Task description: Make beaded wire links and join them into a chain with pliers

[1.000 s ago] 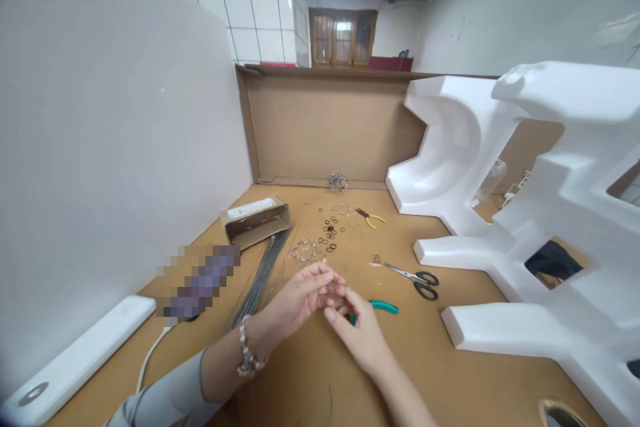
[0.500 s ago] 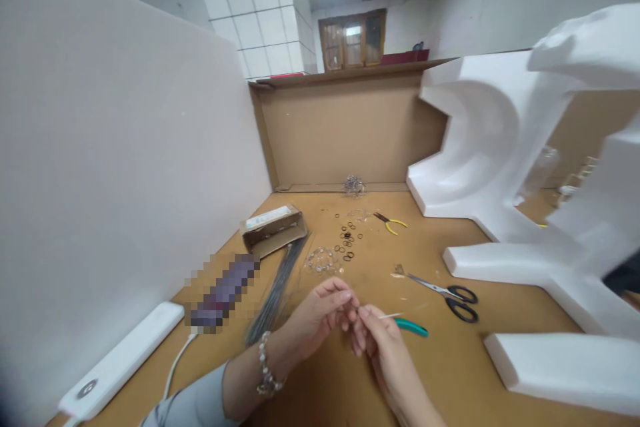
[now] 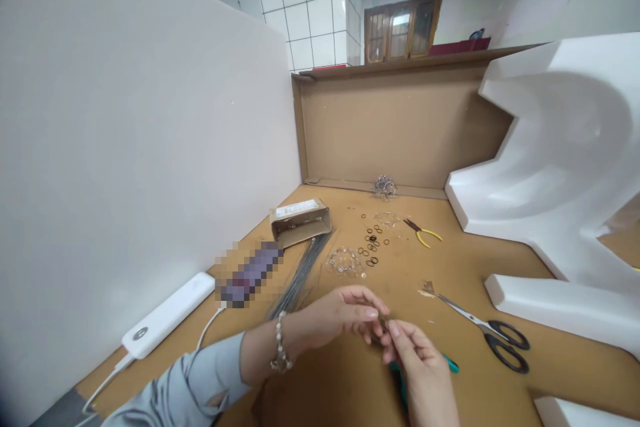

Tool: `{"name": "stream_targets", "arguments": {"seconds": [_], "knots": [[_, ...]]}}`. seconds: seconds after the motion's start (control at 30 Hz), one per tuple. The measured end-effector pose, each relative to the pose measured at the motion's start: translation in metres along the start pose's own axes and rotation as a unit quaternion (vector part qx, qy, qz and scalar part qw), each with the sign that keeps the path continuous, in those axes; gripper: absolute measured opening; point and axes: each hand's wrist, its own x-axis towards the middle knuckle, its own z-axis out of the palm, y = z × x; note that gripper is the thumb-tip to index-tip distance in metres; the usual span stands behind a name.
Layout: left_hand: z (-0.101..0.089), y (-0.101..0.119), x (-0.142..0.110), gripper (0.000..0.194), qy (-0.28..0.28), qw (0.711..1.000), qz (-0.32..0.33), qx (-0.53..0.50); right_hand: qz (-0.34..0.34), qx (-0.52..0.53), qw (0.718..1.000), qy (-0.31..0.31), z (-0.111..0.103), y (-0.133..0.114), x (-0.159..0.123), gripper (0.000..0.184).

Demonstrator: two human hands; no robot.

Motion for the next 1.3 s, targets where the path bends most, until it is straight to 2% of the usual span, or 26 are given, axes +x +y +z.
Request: {"name": "stream_targets", "arguments": {"seconds": [0.07,0.1,0.13,0.17,0.2,0.23,0.33,0.4,0.5,0.63,0.73,0.87,0.97,1.03,1.07,1.1,1.13,1.17,1.2,1.23,1.3], "knots": [[-0.023,0.015,0.001,0.035,-0.034,0.985,-0.012,0.167,0.010,0.028,0.999,0.035,-0.001,-0.003,0.000,0.028],[-0.039,0.024,0.001,0.030,-0.011,0.956,0.004,0.292,0.016,0.044,0.998,0.049,-0.002,-0.005,-0.001,0.028],[-0.058,0.033,0.003,0.025,0.034,0.895,0.027,0.444,0.021,0.058,0.996,0.059,-0.002,-0.007,-0.001,0.028],[-0.078,0.040,0.004,0.023,0.097,0.790,0.049,0.603,0.023,0.068,0.995,0.064,-0.002,-0.008,-0.002,0.028],[-0.099,0.046,0.006,0.024,0.137,0.655,0.039,0.742,0.023,0.070,0.995,0.064,-0.001,-0.009,-0.002,0.028],[-0.120,0.051,0.008,0.024,0.154,0.608,0.025,0.778,0.020,0.066,0.996,0.062,-0.001,-0.010,-0.002,0.028],[-0.168,0.052,0.014,0.024,0.141,0.551,-0.003,0.822,0.004,0.039,0.998,0.055,0.000,-0.011,-0.003,0.028],[-0.186,0.046,0.017,0.024,0.125,0.524,-0.012,0.842,-0.002,0.027,0.998,0.053,0.000,-0.010,-0.003,0.028],[-0.198,0.037,0.023,0.025,0.110,0.496,-0.012,0.861,0.003,0.019,0.999,0.051,0.000,-0.009,-0.003,0.028],[-0.200,0.032,0.032,0.025,0.098,0.482,-0.015,0.871,0.011,0.014,0.999,0.051,0.000,-0.008,-0.002,0.029],[-0.201,0.032,0.037,0.023,0.101,0.490,-0.018,0.866,0.011,0.005,0.999,0.045,-0.002,-0.005,-0.001,0.028],[-0.197,0.040,0.032,0.022,0.125,0.529,-0.007,0.839,0.008,-0.031,0.999,0.038,-0.003,0.000,0.002,0.031],[-0.175,0.044,0.020,0.023,0.157,0.576,0.024,0.802,-0.008,-0.078,0.996,0.032,0.000,0.002,0.008,0.034],[-0.147,0.040,0.012,0.027,0.164,0.619,0.047,0.766,-0.024,-0.108,0.994,0.014,0.004,-0.001,0.011,0.034],[-0.130,0.035,0.009,0.030,0.156,0.664,0.060,0.729,-0.033,-0.112,0.993,0.004,0.005,-0.004,0.013,0.034],[-0.111,0.029,0.007,0.031,0.147,0.794,0.072,0.586,-0.044,-0.108,0.993,-0.003,0.007,-0.007,0.014,0.032],[-0.093,0.023,0.005,0.033,0.113,0.895,0.064,0.427,-0.056,-0.100,0.993,-0.008,0.008,-0.010,0.014,0.030],[-0.075,0.016,0.005,0.034,0.091,0.953,0.053,0.285,-0.070,-0.092,0.993,-0.006,0.009,-0.014,0.014,0.028],[-0.059,0.009,0.006,0.034,0.075,0.982,0.042,0.169,-0.085,-0.086,0.993,0.002,0.009,-0.017,0.012,0.026],[-0.046,0.003,0.008,0.031,0.060,0.995,0.023,0.081,-0.100,-0.084,0.991,0.016,0.009,-0.020,0.010,0.025],[-0.027,-0.006,0.013,0.027,0.040,0.999,0.001,-0.031,-0.121,-0.090,0.987,0.046,0.008,-0.024,0.004,0.024]]}}
